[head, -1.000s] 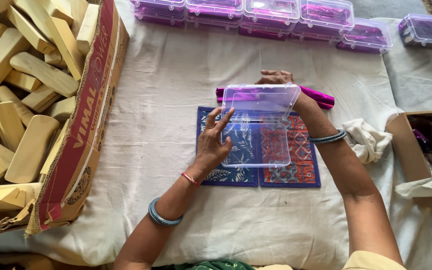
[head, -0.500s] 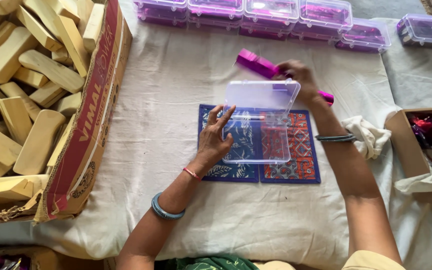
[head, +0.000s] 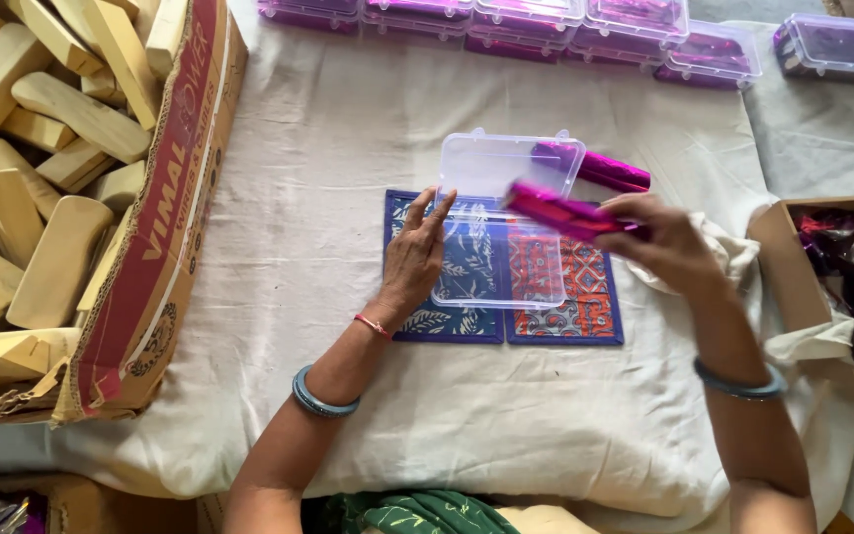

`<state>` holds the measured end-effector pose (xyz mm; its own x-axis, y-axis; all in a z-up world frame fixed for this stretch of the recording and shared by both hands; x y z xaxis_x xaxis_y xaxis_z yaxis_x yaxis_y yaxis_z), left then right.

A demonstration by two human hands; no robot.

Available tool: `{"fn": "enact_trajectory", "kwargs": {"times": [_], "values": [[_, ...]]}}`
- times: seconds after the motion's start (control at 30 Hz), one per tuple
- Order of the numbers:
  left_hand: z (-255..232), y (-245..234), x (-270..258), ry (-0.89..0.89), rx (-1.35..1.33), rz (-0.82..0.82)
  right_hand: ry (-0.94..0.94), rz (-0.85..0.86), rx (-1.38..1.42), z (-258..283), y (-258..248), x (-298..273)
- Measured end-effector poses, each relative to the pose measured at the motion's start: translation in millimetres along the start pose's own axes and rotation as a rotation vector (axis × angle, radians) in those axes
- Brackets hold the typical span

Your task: The person wraps bundles of sticks in foil, places them into plastic containers, and closes the containers by hand.

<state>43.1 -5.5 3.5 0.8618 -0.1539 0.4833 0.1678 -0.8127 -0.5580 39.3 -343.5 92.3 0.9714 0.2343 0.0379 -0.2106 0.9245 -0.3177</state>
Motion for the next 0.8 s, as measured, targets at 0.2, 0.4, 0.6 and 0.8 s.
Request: {"fn": "enact_trajectory", "kwargs": {"times": [0.2,0.4,0.6,0.8], "values": [[7.1,2.2,-0.5,0.007,-0.005,-0.019,-0.252,0.158,-0.592,11.6,83.1,17.8],[6.3,-1.3,-0.9,-0.031,-0.094,0.002,-0.175,0.202,-0.639,6.0,102.3,26.7],[-14.3,-15.9,0.2,0.07,0.041,0.007,-0.166,0.177,-0.679,0.8,104.5,29.3],[-34.5,-27.9,0.9,0.168,0.126,0.001,-0.123,0.19,-0.677,-2.6,103.5,31.2]]}}
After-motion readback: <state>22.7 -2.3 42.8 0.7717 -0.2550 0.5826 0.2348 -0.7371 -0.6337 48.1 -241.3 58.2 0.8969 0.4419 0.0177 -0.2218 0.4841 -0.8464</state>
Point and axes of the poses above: each hand's wrist, its own x-axis towards the middle knuckle, its own y-axis out of the palm, z = x × y, the point moved 4 cm from there along x, towards the middle knuckle, and after that the axes turned 3 degrees about y, right-handed, at the moved point
